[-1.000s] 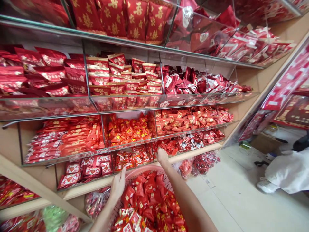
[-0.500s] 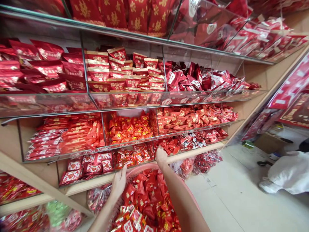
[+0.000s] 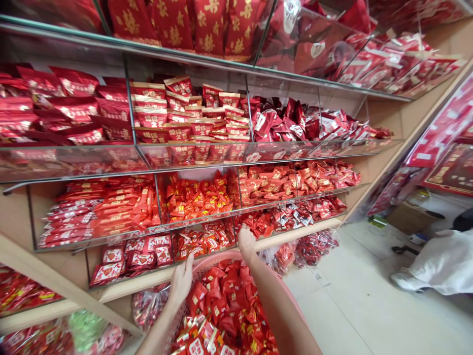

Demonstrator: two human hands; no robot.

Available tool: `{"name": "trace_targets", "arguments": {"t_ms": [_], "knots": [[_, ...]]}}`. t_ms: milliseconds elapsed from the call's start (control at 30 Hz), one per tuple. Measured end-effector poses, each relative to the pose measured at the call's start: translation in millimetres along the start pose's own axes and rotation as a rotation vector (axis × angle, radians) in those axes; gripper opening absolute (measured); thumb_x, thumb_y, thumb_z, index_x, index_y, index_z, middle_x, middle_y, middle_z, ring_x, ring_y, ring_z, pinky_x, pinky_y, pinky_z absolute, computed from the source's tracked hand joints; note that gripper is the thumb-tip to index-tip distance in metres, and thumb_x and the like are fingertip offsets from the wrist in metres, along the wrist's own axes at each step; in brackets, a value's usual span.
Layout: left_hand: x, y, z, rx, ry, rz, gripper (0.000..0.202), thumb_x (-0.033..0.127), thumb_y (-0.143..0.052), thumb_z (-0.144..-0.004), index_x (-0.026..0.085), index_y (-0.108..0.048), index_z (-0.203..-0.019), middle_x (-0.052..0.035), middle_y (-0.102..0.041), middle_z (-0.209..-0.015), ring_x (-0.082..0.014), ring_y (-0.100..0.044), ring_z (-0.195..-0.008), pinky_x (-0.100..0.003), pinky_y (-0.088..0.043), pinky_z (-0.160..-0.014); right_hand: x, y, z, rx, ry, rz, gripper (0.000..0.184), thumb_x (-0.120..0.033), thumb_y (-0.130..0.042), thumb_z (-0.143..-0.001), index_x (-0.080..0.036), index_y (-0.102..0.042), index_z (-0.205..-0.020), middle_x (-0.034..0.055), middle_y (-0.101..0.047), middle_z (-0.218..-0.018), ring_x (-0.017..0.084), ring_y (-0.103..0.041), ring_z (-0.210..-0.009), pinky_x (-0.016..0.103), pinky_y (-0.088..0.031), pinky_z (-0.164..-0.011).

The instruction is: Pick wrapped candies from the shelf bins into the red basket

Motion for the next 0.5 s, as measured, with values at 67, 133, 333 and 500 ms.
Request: {"name": "trace_targets", "arguments": {"t_ms": [67,133,333,500], "knots": [[0,0.0,0,-0.003,-0.008,0.004,0.064,0.058,-0.022,-0.083,0.015,-0.068,-0.073,-0.0144,-0.070,-0.086,-0.0255,-0.063,-0.089,-0.031,-0.042,-0.082,3,7,3,0.021,0.019,-0.040,0.024,-0.009,-0.034,-0.083,-0.010,-0.052,-0.099,0.0162,-0.062,-0.092,0.020,-0.063,-0.082,0.028,-0.043,-0.068],[0,0.0,0,-0.003,-0.010,0.004,0.064,0.058,-0.022,-0.083,0.016,-0.068,-0.072,-0.0143,-0.070,-0.085,-0.0255,-0.063,-0.089,-0.031,-0.042,-0.082,8,15,7,0.058,0.046,-0.080,0.021,-0.014,-0.034,-0.085,-0.012,-0.051,-0.094,0.0133,-0.062,-0.091,0.018,-0.062,-0.081,0.026,-0.041,-0.068],[2,0.3,1,-0.005,-0.002,-0.012,0.062,0.056,-0.023,-0.084,0.016,-0.069,-0.074,-0.0137,-0.070,-0.085,-0.0253,-0.063,-0.088,-0.031,-0.042,-0.081,27,45,33,0.186,0.181,-0.211,0.020,-0.025,-0.027,-0.088,-0.018,-0.046,-0.086,0.0048,-0.059,-0.082,0.014,-0.056,-0.073,0.024,-0.039,-0.067],[2,0.2,1,-0.007,-0.009,-0.025,0.064,0.057,-0.021,-0.084,0.015,-0.069,-0.082,-0.0140,-0.070,-0.087,-0.0255,-0.063,-0.090,-0.032,-0.042,-0.080,42,63,73,0.242,0.295,-0.342,0.015,-0.027,-0.031,-0.086,-0.020,-0.043,-0.083,0.0040,-0.055,-0.079,0.016,-0.052,-0.067,0.027,-0.038,-0.062]]}}
Point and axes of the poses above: each hand's wrist, its own z-axis away from the middle knuckle, its own y-axis out of the back of the hand, x = y × z, the point moved 2 cm from there along -z, towards the middle knuckle
